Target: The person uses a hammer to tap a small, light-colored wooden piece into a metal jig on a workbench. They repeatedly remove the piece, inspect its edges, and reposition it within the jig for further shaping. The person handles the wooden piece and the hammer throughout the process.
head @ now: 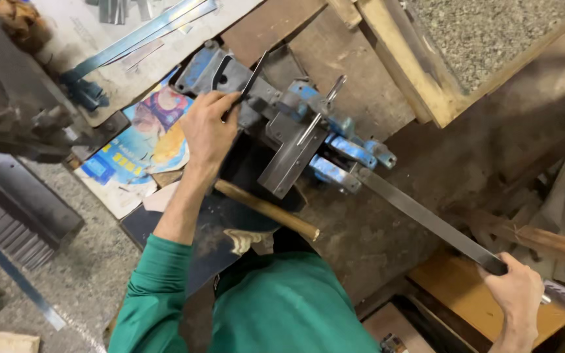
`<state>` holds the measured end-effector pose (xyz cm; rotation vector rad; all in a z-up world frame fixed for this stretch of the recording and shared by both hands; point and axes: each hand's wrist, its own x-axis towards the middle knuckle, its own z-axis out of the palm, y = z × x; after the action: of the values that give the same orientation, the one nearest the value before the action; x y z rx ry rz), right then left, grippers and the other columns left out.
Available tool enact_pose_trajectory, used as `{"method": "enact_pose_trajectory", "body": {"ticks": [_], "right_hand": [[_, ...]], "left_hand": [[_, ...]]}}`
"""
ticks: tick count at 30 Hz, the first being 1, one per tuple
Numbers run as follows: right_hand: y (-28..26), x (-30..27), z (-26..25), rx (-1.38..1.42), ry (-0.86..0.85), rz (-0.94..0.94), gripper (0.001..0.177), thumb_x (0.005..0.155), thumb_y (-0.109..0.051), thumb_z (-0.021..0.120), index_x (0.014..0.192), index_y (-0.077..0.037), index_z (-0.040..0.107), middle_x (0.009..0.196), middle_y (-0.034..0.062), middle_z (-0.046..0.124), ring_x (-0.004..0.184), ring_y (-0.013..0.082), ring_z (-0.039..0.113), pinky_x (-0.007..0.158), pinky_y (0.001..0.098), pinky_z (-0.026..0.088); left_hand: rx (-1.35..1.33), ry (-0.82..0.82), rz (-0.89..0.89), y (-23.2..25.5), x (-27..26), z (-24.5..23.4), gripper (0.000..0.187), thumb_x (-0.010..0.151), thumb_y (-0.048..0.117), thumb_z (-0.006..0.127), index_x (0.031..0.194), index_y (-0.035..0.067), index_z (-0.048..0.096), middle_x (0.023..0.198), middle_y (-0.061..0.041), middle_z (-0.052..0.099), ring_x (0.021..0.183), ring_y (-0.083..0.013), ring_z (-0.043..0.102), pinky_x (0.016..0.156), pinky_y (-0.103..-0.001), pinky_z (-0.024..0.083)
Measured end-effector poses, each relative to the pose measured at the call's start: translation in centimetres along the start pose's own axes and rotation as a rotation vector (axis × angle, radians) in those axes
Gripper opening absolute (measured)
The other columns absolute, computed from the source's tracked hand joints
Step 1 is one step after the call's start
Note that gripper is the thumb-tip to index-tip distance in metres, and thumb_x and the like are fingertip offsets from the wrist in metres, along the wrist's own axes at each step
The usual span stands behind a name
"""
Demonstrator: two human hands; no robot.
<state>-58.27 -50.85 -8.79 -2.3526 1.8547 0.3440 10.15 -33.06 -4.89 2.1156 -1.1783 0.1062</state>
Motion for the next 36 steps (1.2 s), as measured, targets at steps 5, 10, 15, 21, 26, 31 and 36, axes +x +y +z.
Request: {"method": "enact_pose_trajectory", "body": {"ticks": [5,10,15,21,26,31,36], "right_hand": [[-1.4,0.8,0.2,0.059,0.002,-0.020,0.032,0.079,-0.037,0.080,0.102,-0.013,0.077,0.080,0.0164,0.073,0.079,0.0366,0.071,0.075,0.0440,0.055],[-1.8,1.7,2.6,0.137,-0.010,-0.030,0.035,0.077,-0.038,0.081,0.100,-0.012,0.076,0.080,0.0166,0.073,0.078,0.0368,0.071,0.077,0.0453,0.055],[-2.4,2.4,3.9,0.088,-0.053,-0.015,0.035,0.079,-0.041,0.083,0.098,-0.012,0.077,0.079,0.0160,0.074,0.079,0.0360,0.071,0.077,0.0441,0.055],[-4.6,1.9,3.9,0.158,-0.189,0.053,0.044,0.077,-0.046,0.084,0.105,-0.013,0.076,0.082,0.0174,0.074,0.078,0.0370,0.071,0.073,0.0436,0.056],[-5.5,1.4,3.6,0.195,-0.144,0.085,0.042,0.079,-0.043,0.084,0.106,-0.012,0.076,0.081,0.0180,0.073,0.081,0.0360,0.067,0.074,0.0450,0.055],[-4.5,2.2,3.0,0.155,-0.101,0.092,0.038,0.075,-0.038,0.086,0.102,-0.012,0.077,0.083,0.0179,0.073,0.080,0.0377,0.069,0.076,0.0452,0.054],[-4.7,0.9,4.5,0.196,-0.089,0.029,0.042,0.077,-0.038,0.086,0.107,-0.012,0.075,0.088,0.0180,0.072,0.082,0.0394,0.067,0.074,0.0456,0.054]], "left_hand": [[0.065,-0.007,0.049,-0.4,1.0,1.1,0.018,0.085,0.012,0.080,0.104,0.014,0.080,0.094,-0.002,0.071,0.087,-0.0250,0.065,0.072,-0.039,0.053],[0.148,-0.056,0.077,-1.0,1.2,1.3,0.015,0.083,0.013,0.080,0.098,0.013,0.079,0.090,-0.002,0.070,0.086,-0.0247,0.064,0.069,-0.040,0.052],[0.183,-0.065,0.059,-1.8,0.3,2.5,0.016,0.082,0.012,0.079,0.098,0.014,0.079,0.088,-0.001,0.069,0.085,-0.0248,0.064,0.068,-0.040,0.052],[0.152,-0.046,0.042,-1.7,0.0,3.2,0.018,0.081,0.010,0.079,0.099,0.014,0.079,0.089,-0.002,0.068,0.086,-0.0245,0.063,0.071,-0.039,0.052],[0.168,-0.061,0.038,-1.7,-0.4,2.4,0.022,0.080,0.008,0.078,0.101,0.014,0.080,0.090,-0.001,0.068,0.084,-0.0248,0.062,0.070,-0.040,0.051],[0.151,-0.043,0.055,-1.9,-0.3,2.5,0.027,0.078,0.005,0.076,0.103,0.015,0.080,0.092,0.001,0.070,0.084,-0.0251,0.061,0.070,-0.039,0.051],[0.135,-0.091,0.052,-2.1,-0.7,2.0,0.030,0.081,0.005,0.075,0.108,0.015,0.080,0.095,0.001,0.072,0.084,-0.0254,0.061,0.071,-0.039,0.051]]}}
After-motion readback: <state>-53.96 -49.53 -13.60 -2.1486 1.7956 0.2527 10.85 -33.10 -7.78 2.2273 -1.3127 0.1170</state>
